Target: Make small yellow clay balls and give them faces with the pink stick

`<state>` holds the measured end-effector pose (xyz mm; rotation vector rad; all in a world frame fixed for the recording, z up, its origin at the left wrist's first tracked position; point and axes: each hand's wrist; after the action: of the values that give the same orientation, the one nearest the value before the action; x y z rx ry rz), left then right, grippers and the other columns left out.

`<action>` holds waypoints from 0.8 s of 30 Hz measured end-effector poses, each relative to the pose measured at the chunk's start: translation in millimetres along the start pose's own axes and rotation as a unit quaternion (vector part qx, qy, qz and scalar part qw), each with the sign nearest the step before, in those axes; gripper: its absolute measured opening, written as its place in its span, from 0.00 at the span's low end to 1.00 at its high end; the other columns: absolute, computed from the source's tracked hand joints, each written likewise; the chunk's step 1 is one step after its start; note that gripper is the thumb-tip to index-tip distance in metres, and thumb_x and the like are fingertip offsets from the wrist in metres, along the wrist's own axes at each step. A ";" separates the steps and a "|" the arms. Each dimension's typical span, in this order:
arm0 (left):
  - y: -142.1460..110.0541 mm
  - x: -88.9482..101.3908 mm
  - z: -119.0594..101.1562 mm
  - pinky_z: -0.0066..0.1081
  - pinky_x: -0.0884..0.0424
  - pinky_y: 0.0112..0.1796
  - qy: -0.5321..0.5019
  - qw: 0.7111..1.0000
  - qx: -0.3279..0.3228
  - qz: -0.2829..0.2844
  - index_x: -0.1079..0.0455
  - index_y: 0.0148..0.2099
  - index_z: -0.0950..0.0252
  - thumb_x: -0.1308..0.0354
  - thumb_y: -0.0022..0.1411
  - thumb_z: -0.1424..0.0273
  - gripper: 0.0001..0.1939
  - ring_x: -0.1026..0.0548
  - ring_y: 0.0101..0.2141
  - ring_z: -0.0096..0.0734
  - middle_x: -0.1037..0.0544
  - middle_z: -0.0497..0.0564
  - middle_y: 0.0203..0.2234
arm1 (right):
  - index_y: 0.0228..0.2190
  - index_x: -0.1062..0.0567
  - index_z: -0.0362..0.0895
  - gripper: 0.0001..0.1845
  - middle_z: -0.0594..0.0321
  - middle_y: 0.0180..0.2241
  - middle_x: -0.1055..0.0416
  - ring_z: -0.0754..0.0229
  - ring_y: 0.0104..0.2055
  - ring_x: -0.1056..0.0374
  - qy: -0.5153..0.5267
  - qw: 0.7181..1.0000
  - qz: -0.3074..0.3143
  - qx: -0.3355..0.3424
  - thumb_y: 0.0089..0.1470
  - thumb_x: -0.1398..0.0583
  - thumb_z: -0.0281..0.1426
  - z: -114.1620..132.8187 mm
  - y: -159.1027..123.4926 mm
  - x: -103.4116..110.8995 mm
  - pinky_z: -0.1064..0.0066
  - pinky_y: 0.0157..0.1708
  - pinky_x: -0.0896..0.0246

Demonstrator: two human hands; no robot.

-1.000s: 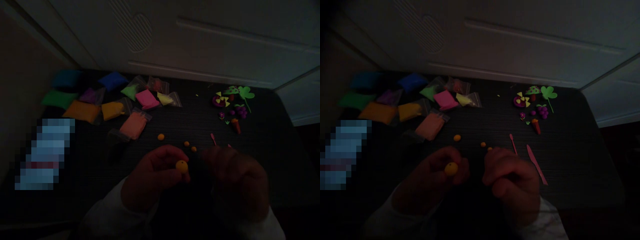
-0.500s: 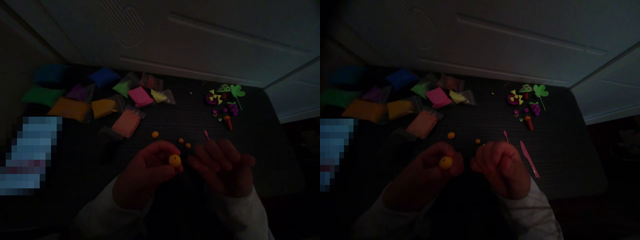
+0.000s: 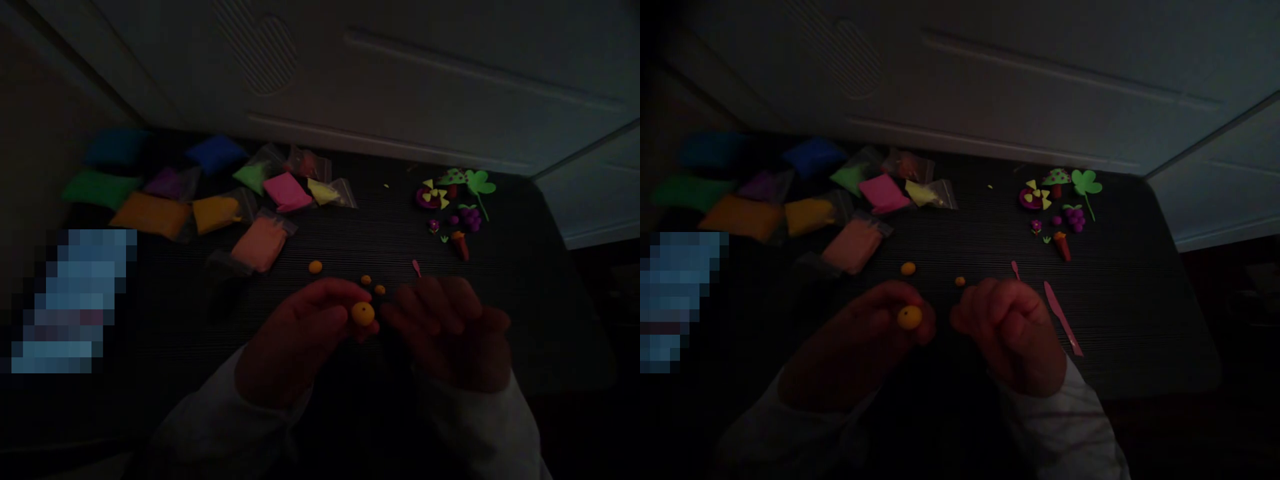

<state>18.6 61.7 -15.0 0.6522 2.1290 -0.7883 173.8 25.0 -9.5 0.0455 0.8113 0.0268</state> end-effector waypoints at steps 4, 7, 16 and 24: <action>0.6 -4.4 -0.7 0.22 0.33 0.29 0.016 1.000 0.003 -0.021 0.25 0.32 0.63 0.38 0.48 0.74 0.05 0.27 0.26 0.23 0.22 0.48 0.24 | 0.26 0.27 0.47 0.03 0.69 0.20 0.39 0.65 0.27 0.43 -0.147 0.986 -0.033 0.075 0.46 0.39 0.33 -1.7 -6.8 3.3 0.66 0.30 0.46; 0.5 -4.1 -0.4 0.21 0.32 0.30 0.034 0.999 0.011 -0.026 0.25 0.30 0.63 0.36 0.46 0.74 0.06 0.27 0.26 0.23 0.23 0.47 0.24 | 0.28 0.26 0.47 0.03 0.66 0.23 0.34 0.62 0.29 0.41 -0.238 0.963 -0.046 0.118 0.46 0.39 0.30 -2.7 -11.7 2.7 0.60 0.35 0.45; -2.1 0.1 -0.1 0.20 0.33 0.30 0.037 0.999 0.021 0.003 0.25 0.35 0.61 0.37 0.47 0.75 0.10 0.28 0.28 0.21 0.24 0.45 0.24 | 0.32 0.25 0.46 0.08 0.65 0.25 0.31 0.62 0.30 0.37 -0.372 0.917 0.014 0.140 0.46 0.39 0.25 2.2 -10.5 -0.8 0.61 0.36 0.41; -2.5 0.8 -0.8 0.22 0.34 0.31 0.056 0.998 0.035 0.006 0.25 0.35 0.62 0.37 0.48 0.73 0.08 0.28 0.28 0.22 0.24 0.46 0.25 | 0.32 0.26 0.44 0.07 0.65 0.26 0.31 0.62 0.30 0.36 -0.378 0.910 0.014 0.168 0.47 0.39 0.26 0.0 -12.2 0.4 0.61 0.37 0.40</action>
<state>16.2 60.7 -14.5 0.7621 2.2044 -0.8410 174.2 12.9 -10.4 0.3714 0.0280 -0.0995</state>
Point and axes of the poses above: each hand's wrist, its own y-axis towards the middle knuckle, its own x-axis out of the back of the hand, z = x × y
